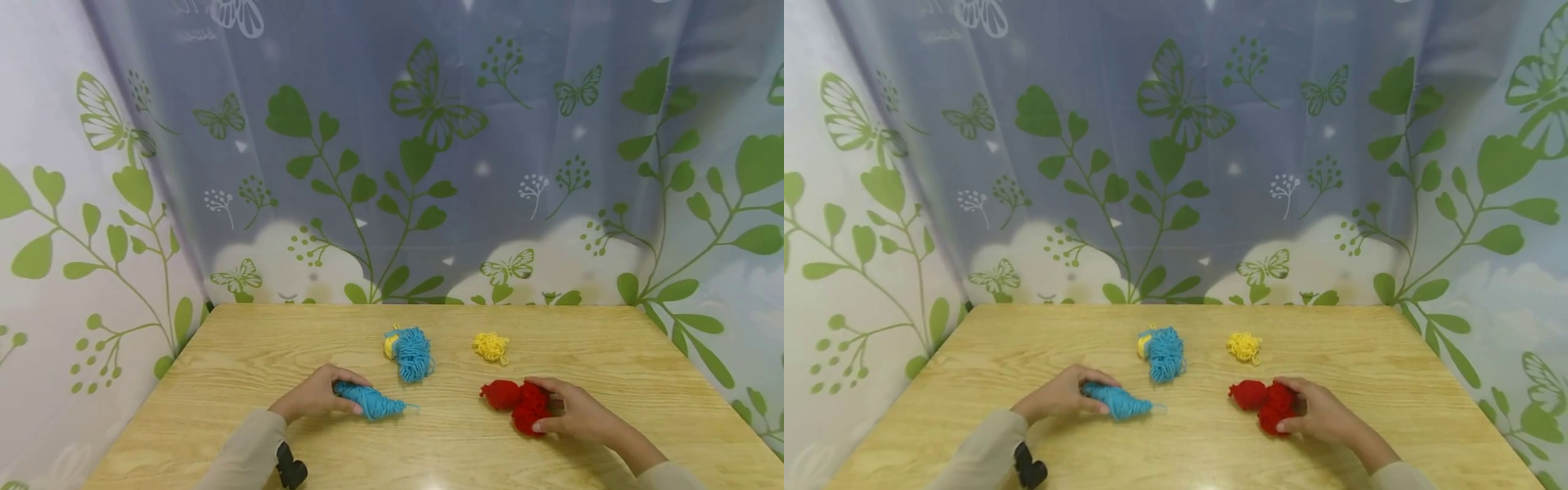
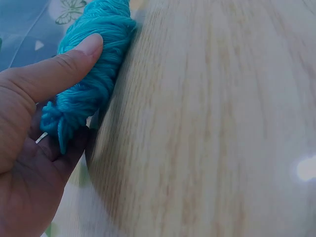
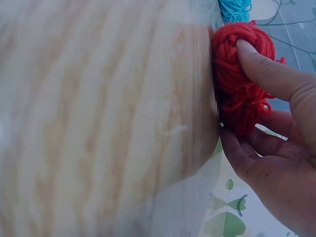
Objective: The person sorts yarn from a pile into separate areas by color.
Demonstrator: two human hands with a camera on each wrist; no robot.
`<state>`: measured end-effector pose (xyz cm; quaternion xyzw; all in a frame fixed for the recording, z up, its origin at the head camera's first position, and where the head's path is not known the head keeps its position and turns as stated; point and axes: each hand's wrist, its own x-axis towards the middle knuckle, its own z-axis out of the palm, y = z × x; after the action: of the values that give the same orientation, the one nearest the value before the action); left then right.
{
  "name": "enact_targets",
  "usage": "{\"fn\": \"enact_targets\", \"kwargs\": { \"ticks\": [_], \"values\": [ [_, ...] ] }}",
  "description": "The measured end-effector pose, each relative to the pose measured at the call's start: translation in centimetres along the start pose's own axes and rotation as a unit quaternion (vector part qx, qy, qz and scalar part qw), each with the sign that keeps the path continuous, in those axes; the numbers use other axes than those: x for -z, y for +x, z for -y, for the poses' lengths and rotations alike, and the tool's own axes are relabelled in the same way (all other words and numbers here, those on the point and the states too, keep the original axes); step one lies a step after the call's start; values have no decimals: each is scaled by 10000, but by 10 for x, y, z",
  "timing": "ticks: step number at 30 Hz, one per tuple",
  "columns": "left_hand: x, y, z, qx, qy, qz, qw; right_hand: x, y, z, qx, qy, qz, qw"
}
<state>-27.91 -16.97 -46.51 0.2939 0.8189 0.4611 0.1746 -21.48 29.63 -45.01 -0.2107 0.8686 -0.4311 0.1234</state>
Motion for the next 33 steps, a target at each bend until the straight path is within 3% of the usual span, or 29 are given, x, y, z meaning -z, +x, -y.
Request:
{"fn": "enact_targets", "kwargs": {
  "ticks": [16,20,25,33],
  "values": [
    [-2,0,3,-9,22,-52,10000,7,2,6,42,-97,167,9998],
    [-2,0,3,-3,-60,-36,10000,11,8,13,174,-287,-83,9994],
    [-2,1,4,2,-171,-24,9999,11,21,31,140,-616,-493,9968],
    [-3,0,3,55,-151,-76,9998,-3,57,49,307,-550,-494,9968]
  ]
}}
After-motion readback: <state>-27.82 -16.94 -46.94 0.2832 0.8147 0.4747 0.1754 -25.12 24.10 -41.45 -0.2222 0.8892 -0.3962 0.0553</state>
